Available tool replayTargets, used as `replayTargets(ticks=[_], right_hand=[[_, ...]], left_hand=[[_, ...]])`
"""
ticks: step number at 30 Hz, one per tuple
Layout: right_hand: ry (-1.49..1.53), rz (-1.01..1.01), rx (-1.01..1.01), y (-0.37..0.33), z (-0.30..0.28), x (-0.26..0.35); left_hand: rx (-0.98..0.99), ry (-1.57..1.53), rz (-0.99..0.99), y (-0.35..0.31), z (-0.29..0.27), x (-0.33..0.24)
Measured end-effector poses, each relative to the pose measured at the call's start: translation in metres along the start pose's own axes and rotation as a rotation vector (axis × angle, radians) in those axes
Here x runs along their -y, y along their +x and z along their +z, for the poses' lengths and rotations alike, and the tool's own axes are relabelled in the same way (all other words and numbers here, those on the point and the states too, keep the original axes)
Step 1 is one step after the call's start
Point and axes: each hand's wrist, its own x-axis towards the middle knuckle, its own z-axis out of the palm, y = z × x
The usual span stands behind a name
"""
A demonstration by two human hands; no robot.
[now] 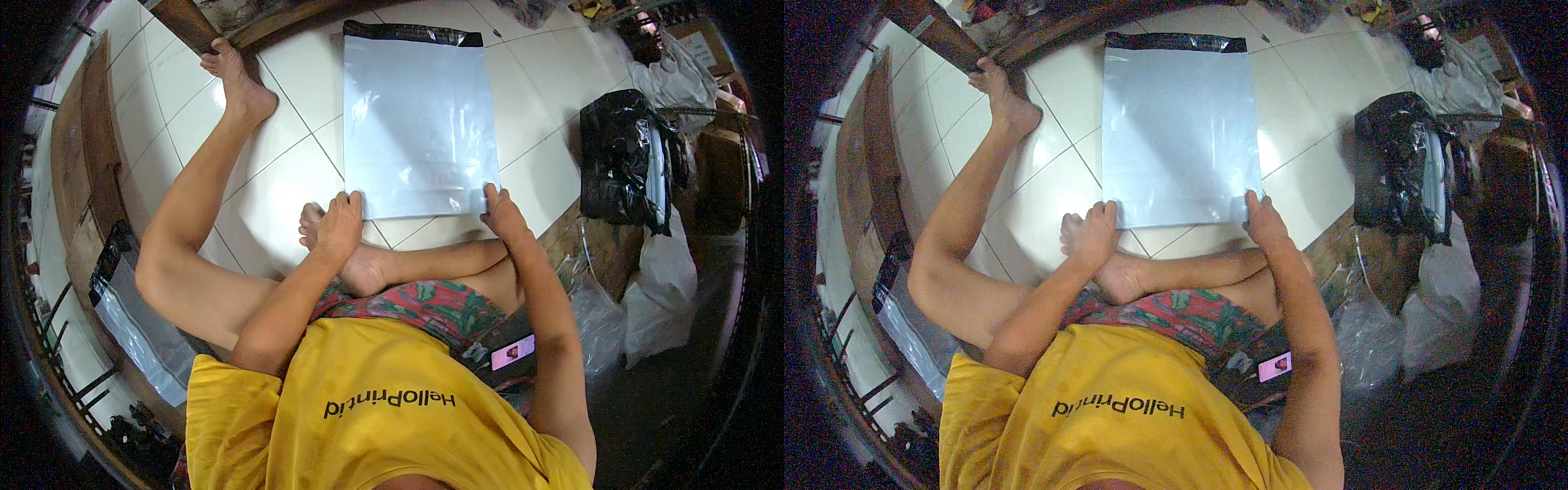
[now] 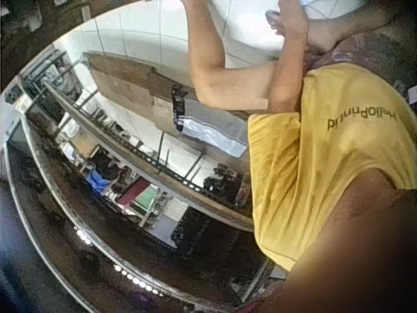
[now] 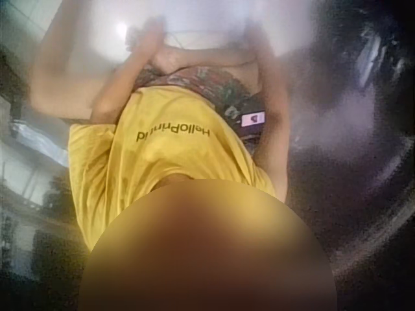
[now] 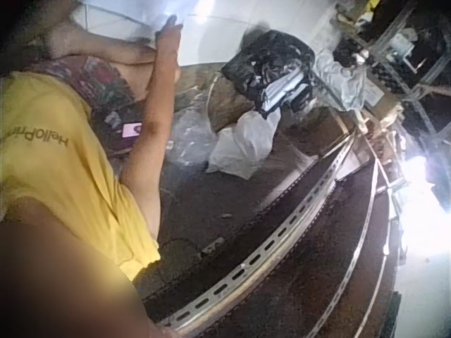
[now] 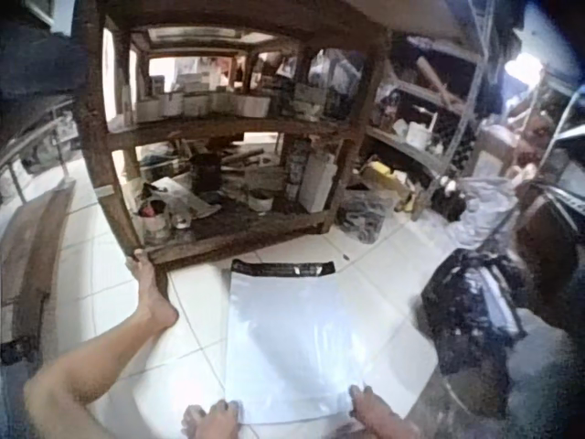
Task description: The person sits on the floor and repeatedly pulls white poly mailers from a black plastic bag. They unfold each mailer, smooth it out on the floor, and then fold it back up before placing it aside. The process is repeated multiple times with different mailers.
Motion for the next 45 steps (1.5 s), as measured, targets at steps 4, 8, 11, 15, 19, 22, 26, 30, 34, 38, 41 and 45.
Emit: replayTargets(ticks=[4,8,11,15,19,22,26,30,34,38,41,45], right_hand=[[-0.013,-0.007,0.024,0.000,-0.008,0.006],[-0.011,-0.018,0.050,0.004,-0.006,0.000],[0.004,0.001,0.084,0.005,-0.009,-0.001],[0.075,-0.041,0.176,0.005,-0.030,-0.001],[0.083,-0.023,-0.057,0.037,-0.082,-0.014],[0.173,-0.176,-0.331,0.105,-0.126,0.002],[0.168,-0.376,-0.401,0.215,-0.162,0.065],[0.110,-0.478,-0.411,0.303,-0.183,0.122],[-0.085,-0.481,-0.328,0.377,-0.187,0.145],[-0.193,-0.482,-0.025,0.406,-0.197,0.163],[-0.291,-0.514,-0.013,0.419,-0.194,0.160],[-0.314,-0.496,-0.006,0.405,-0.203,0.172]], left_hand=[[-0.039,0.024,0.001,-0.002,0.005,0.004],[-0.016,0.061,0.003,-0.001,0.007,0.006],[-0.015,-0.128,0.056,-0.002,-0.010,0.002],[-0.232,-0.027,0.029,-0.022,-0.044,-0.014],[-0.055,-0.422,-0.325,-0.033,-0.044,-0.034],[0.574,-1.502,-0.778,-0.030,0.014,-0.039],[0.585,-2.090,-1.123,-0.014,0.040,-0.087],[0.481,-2.073,-1.312,0.011,0.030,-0.108],[0.392,-2.140,-1.396,0.012,0.028,-0.110],[0.275,-2.228,-1.439,0.021,0.011,-0.107],[0.217,-2.233,-1.534,0.028,0.010,-0.110],[0.201,-2.311,-1.531,0.026,0.014,-0.107]])
